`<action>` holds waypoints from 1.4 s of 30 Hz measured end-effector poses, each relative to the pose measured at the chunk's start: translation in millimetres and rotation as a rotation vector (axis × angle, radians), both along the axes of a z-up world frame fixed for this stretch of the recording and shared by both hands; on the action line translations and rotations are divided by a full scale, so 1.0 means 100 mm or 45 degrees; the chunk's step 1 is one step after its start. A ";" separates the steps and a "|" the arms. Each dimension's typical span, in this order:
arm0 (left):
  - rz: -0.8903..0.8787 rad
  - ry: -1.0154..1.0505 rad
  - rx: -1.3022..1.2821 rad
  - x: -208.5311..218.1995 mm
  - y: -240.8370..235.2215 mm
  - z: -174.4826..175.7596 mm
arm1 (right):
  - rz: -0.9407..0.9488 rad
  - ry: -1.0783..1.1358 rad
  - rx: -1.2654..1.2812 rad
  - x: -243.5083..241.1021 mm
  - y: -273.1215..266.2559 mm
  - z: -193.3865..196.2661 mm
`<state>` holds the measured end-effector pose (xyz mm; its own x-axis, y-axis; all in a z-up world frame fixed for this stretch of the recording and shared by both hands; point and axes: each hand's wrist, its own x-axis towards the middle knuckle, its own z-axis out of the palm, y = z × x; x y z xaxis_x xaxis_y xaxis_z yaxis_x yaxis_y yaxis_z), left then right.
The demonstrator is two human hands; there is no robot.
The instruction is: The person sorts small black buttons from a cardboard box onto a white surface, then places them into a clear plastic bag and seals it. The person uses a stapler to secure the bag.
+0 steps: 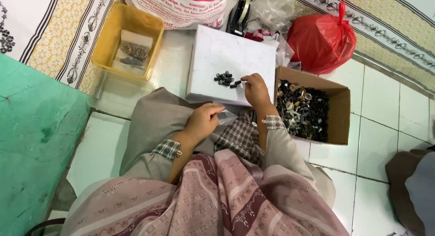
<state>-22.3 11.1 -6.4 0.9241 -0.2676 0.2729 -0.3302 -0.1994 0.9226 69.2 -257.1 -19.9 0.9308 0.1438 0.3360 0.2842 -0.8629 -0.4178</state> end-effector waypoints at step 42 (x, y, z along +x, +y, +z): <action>-0.044 0.081 -0.083 0.35 -0.29 -0.34 | -0.298 0.758 -0.154 0.47 0.44 0.24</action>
<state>12.6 -18.1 -40.1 0.9307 -0.2829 0.2320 -0.2763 -0.1275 0.9526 116.6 -212.7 3.9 0.9642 -0.0811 -0.2524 -0.1672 -0.9249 -0.3416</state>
